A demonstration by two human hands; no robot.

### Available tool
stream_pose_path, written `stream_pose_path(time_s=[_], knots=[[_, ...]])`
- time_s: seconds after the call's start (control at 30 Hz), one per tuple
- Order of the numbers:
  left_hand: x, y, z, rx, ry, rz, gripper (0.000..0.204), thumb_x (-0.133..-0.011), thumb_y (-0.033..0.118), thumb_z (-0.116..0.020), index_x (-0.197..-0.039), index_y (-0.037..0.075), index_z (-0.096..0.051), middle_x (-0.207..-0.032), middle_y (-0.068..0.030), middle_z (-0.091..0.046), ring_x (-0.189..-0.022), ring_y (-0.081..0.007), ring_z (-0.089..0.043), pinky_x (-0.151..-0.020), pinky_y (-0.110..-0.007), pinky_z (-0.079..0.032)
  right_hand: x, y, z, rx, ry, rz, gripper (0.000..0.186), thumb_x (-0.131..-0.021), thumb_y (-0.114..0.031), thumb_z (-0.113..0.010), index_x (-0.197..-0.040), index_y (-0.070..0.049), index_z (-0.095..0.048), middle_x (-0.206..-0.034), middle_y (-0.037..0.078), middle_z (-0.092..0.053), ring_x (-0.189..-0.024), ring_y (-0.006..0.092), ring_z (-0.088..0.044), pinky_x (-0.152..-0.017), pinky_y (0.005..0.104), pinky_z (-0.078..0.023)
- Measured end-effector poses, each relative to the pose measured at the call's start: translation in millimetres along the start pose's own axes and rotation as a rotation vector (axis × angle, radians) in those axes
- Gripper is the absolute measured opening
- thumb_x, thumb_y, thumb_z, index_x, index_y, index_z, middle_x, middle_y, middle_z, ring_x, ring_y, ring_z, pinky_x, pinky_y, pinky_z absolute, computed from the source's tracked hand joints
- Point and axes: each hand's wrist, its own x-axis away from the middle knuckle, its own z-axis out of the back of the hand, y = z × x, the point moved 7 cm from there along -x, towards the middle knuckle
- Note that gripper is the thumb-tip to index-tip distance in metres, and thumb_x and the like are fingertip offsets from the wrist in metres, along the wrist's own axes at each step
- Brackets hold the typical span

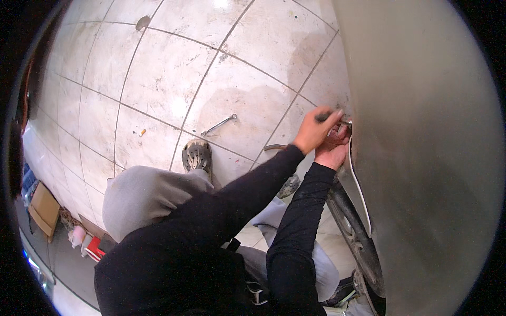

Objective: The person works on the rear bumper of a white car in a garage. They use pliers and a wrench to remove fasteners and clips from the bumper area near the wheel arch, then reattach the bumper trim.

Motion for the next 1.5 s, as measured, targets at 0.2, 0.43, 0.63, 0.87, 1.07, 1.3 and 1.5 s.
stream_pose_path(time_s=[0.2,0.43,0.63,0.87,1.07,1.3,1.5], knots=[[-24,-3,-1,0.016,0.291,0.073,0.036,-0.091,0.033,-0.064,-0.092,-0.002,-0.069,-0.085,-0.0190,-0.070,-0.079,-0.0308,-0.068,-0.075,-0.042,-0.052,-3,3,9,0.104,-0.111,-0.015,0.041,-0.098,-0.040,-0.055,-0.130,-0.014,-0.059,-0.129,-0.001,-0.063,-0.118,0.0216,-0.055,-0.106,0.0409,-0.042],[-97,-2,-24,-0.294,0.020,-0.095,0.036,-0.091,0.034,-0.061,-0.091,-0.001,-0.068,-0.091,-0.0201,-0.070,-0.080,-0.0327,-0.066,-0.072,-0.042,-0.051,-15,19,13,0.101,-0.154,-0.092,0.051,-0.097,-0.049,-0.051,-0.139,-0.020,-0.052,-0.149,-0.002,-0.046,-0.140,0.0217,-0.032,-0.116,0.0479,-0.023],[50,-6,7,0.002,0.142,-0.156,0.024,-0.093,0.022,-0.064,-0.094,-0.002,-0.064,-0.083,-0.0147,-0.066,-0.079,-0.0227,-0.063,-0.075,-0.034,-0.049,-7,-8,8,0.168,-0.152,0.088,0.034,-0.099,-0.038,-0.052,-0.126,-0.019,-0.059,-0.144,-0.005,-0.050,-0.133,0.0221,-0.041,-0.109,0.0490,-0.034],[-149,26,-25,-0.514,0.078,-0.295,0.044,-0.081,0.037,-0.067,-0.093,-0.005,-0.070,-0.088,-0.0299,-0.066,-0.086,-0.0448,-0.066,-0.072,-0.046,-0.051,-1,24,-28,0.068,-0.450,-0.124,0.052,-0.103,-0.046,-0.037,-0.149,-0.021,-0.039,-0.155,-0.009,-0.038,-0.148,0.0224,-0.019,-0.119,0.0524,-0.016],[33,-1,-10,0.176,-0.014,-0.076,0.021,-0.094,0.024,-0.068,-0.092,0.003,-0.068,-0.080,-0.0036,-0.067,-0.081,-0.0068,-0.057,-0.076,-0.030,-0.050,-8,-2,9,0.043,-0.187,-0.030,0.036,-0.101,-0.033,-0.051,-0.127,-0.012,-0.062,-0.135,0.003,-0.061,-0.125,0.0216,-0.054,-0.106,0.0382,-0.043],[-107,39,-33,-0.477,0.024,-0.231,0.036,-0.087,0.035,-0.065,-0.091,-0.001,-0.069,-0.094,-0.0260,-0.069,-0.089,-0.0406,-0.068,-0.076,-0.045,-0.052,4,17,-21,0.082,-0.335,-0.104,0.049,-0.100,-0.038,-0.050,-0.139,-0.009,-0.052,-0.142,0.005,-0.055,-0.131,0.0233,-0.050,-0.112,0.0391,-0.037],[-62,19,-25,-0.208,0.076,-0.214,0.032,-0.089,0.031,-0.063,-0.093,-0.001,-0.069,-0.088,-0.0251,-0.067,-0.083,-0.0414,-0.065,-0.074,-0.043,-0.051,-22,15,9,0.071,-0.140,-0.115,0.045,-0.103,-0.035,-0.044,-0.141,-0.013,-0.051,-0.144,0.007,-0.052,-0.132,0.0235,-0.048,-0.111,0.0409,-0.037]])
